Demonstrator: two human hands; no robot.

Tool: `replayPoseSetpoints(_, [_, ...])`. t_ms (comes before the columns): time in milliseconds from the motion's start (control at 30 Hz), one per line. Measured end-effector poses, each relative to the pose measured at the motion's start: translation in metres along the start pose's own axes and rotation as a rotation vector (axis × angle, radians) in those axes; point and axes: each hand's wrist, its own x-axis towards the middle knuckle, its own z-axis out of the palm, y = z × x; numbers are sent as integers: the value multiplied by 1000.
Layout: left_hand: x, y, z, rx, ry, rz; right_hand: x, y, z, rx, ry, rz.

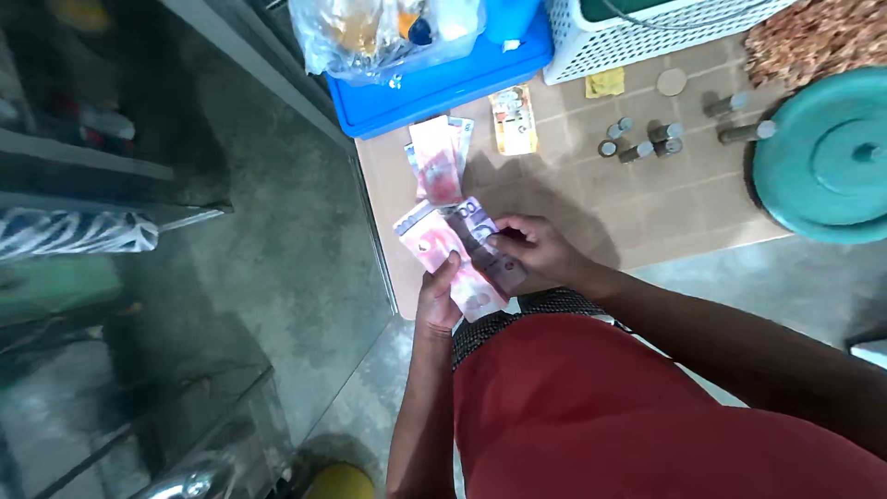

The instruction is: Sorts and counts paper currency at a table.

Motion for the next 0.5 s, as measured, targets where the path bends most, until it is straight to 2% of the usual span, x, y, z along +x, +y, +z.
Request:
replayPoseSetpoints(100, [13, -6, 20, 235, 26, -17, -7, 9, -40, -30, 176, 93])
replayPoseSetpoints(200, [23, -13, 33, 372, -45, -47, -16, 14, -67, -3, 187, 45])
replayPoseSetpoints(267, [28, -22, 45, 412, -90, -40, -22, 10, -66, 73, 111, 9])
replayPoseSetpoints(367, [32, -35, 63, 482, -94, 52, -27, -3, -48, 303, 104, 135])
replayPoseSetpoints(500, [33, -48, 84, 876, 20, 278, -30, 7, -39, 646, 160, 299])
